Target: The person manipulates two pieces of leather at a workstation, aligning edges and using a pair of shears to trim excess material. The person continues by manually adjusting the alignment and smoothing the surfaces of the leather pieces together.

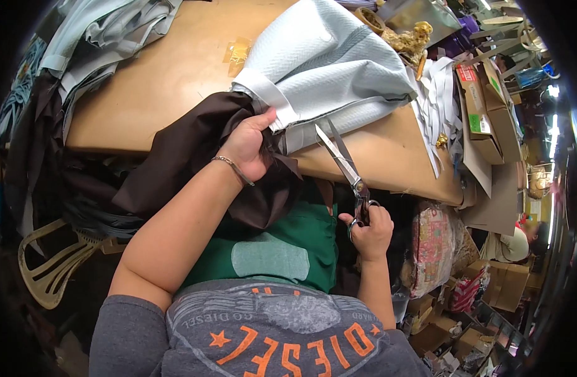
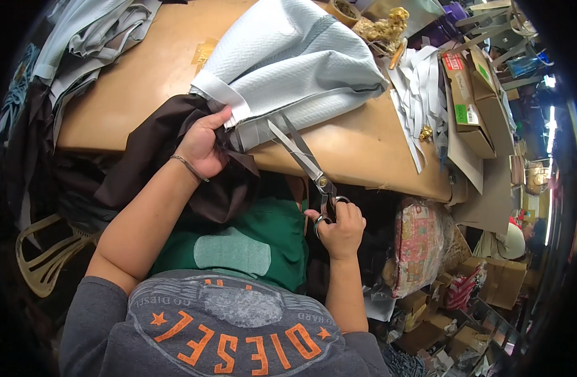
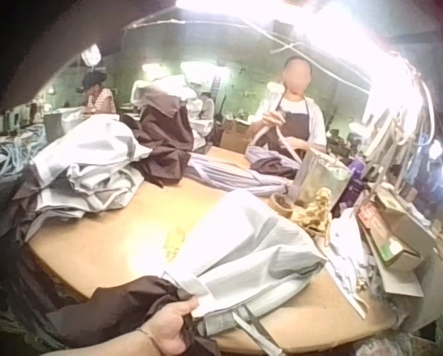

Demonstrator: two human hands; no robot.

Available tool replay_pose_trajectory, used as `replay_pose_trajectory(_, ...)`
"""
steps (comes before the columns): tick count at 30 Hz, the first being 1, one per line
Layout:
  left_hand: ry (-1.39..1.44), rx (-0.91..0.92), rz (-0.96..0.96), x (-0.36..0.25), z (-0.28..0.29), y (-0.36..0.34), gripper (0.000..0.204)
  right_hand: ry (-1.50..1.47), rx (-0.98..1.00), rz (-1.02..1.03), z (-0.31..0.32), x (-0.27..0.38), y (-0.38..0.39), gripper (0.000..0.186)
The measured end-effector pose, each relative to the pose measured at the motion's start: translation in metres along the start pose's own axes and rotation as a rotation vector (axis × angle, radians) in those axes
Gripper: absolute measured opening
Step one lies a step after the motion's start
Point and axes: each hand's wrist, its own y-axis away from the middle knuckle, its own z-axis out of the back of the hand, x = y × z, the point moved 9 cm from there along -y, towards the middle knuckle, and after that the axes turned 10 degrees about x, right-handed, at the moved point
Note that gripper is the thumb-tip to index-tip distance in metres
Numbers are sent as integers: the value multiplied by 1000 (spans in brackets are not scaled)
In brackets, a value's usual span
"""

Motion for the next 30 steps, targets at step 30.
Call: replay_pose_trajectory(30, -10, 131, 12, 4, 8, -8, 31, 143, -139, -5, 34, -3, -3, 33)
